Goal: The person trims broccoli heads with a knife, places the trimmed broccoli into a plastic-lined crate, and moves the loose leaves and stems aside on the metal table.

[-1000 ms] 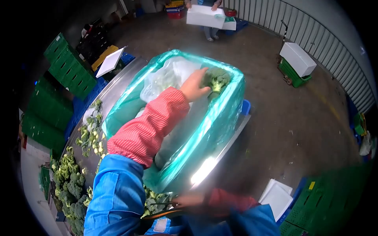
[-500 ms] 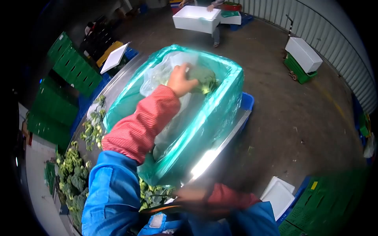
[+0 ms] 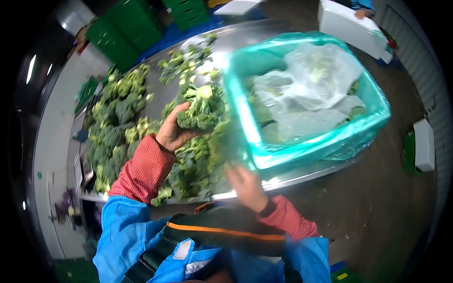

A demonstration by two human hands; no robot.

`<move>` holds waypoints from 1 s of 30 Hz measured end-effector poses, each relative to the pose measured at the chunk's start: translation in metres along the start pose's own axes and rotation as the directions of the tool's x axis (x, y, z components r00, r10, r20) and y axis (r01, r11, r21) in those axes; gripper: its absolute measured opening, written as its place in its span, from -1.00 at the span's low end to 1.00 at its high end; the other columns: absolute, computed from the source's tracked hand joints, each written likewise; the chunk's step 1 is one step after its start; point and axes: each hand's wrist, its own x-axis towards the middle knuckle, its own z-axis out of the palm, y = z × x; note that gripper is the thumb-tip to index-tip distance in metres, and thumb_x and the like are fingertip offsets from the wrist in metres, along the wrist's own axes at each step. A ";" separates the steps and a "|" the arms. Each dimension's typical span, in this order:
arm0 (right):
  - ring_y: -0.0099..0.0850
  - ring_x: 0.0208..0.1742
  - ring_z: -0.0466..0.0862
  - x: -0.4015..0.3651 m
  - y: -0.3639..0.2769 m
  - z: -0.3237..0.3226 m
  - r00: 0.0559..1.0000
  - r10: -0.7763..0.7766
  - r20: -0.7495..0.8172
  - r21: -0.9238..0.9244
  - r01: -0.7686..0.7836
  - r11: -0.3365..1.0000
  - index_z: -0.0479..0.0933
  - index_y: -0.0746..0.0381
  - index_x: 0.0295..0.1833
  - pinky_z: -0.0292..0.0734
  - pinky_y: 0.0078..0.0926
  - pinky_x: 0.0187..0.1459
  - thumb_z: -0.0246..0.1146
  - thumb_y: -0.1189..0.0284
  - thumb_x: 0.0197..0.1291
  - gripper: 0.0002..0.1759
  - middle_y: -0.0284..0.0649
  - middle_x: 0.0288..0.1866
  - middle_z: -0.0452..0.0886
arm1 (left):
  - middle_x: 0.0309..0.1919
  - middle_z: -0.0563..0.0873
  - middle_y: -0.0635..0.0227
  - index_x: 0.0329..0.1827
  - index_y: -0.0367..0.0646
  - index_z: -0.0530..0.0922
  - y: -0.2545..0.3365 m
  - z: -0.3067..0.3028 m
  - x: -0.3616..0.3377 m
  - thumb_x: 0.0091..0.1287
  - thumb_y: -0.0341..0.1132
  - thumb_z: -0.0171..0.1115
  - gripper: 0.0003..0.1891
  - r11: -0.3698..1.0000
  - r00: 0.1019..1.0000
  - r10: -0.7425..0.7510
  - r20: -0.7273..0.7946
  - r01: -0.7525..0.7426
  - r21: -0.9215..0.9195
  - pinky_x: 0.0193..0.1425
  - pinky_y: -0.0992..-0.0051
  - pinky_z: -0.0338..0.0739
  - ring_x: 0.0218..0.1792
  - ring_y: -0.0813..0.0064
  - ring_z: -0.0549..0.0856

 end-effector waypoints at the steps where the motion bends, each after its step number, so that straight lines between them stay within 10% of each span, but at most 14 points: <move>1: -0.41 -0.45 0.51 0.009 -0.002 0.005 0.999 -0.048 0.002 -0.161 0.048 0.986 0.58 0.36 -0.07 0.42 -0.45 -0.41 0.16 0.43 0.44 -0.81 -0.23 -0.43 0.55 | 0.28 0.57 0.05 0.44 -0.24 0.33 -0.011 -0.023 -0.016 0.47 -0.06 0.12 -0.41 1.000 0.997 0.017 -0.072 -0.016 0.011 0.34 -0.08 0.51 0.27 0.09 0.60; 4: -0.02 -0.42 0.63 0.042 -0.012 0.027 0.934 -0.357 0.011 -0.502 0.314 0.806 0.55 0.31 -0.15 0.52 -0.22 -0.40 0.23 0.48 0.29 -0.89 -0.04 -0.36 0.63 | 0.23 0.61 0.11 0.42 -0.22 0.36 -0.030 -0.050 -0.063 0.49 -0.07 0.13 -0.45 1.000 0.983 0.010 -0.185 -0.011 -0.003 0.21 0.00 0.64 0.18 0.19 0.67; 12: -0.27 -0.46 0.64 0.082 -0.015 0.080 0.825 -0.473 0.309 -0.817 0.485 0.312 0.41 0.17 -0.31 0.54 -0.32 -0.49 0.30 0.50 0.08 -0.84 -0.22 -0.43 0.51 | 0.27 0.57 0.16 0.40 -0.14 0.37 -0.046 -0.071 -0.122 0.45 -0.13 0.22 -0.48 0.990 0.955 -0.014 -0.295 -0.029 -0.141 0.27 -0.11 0.57 0.26 0.22 0.60; 17: -0.19 -0.50 0.66 0.107 0.050 0.069 0.905 -0.341 0.254 -0.886 0.359 0.293 0.43 0.13 -0.32 0.54 -0.26 -0.53 0.21 0.45 0.18 -0.92 -0.16 -0.53 0.57 | 0.30 0.50 0.22 0.47 -0.11 0.25 -0.046 -0.083 -0.150 0.42 -0.25 0.22 -0.41 0.978 0.941 0.167 -0.295 -0.196 -0.073 0.36 0.05 0.48 0.29 0.23 0.54; 21: 0.02 -0.34 0.69 0.095 0.045 0.069 0.984 -0.144 0.109 -0.791 0.173 0.586 0.58 0.18 -0.11 0.55 -0.07 -0.34 0.13 0.37 0.37 -0.84 -0.01 -0.33 0.69 | 0.30 0.48 0.20 0.49 -0.11 0.20 -0.034 -0.102 -0.171 0.39 -0.32 0.24 -0.37 0.949 0.895 0.315 -0.316 -0.308 0.072 0.32 0.21 0.51 0.29 0.29 0.53; 30: -0.19 -0.49 0.64 0.079 0.006 0.103 0.822 -0.397 0.407 -0.626 0.568 0.534 0.48 0.14 -0.25 0.51 -0.27 -0.50 0.37 0.41 0.11 -0.82 -0.20 -0.48 0.55 | 0.22 0.53 0.22 0.47 -0.12 0.19 -0.049 -0.120 -0.155 0.25 -0.35 0.41 -0.24 0.927 0.801 0.371 -0.469 -0.292 0.236 0.28 0.30 0.52 0.21 0.35 0.57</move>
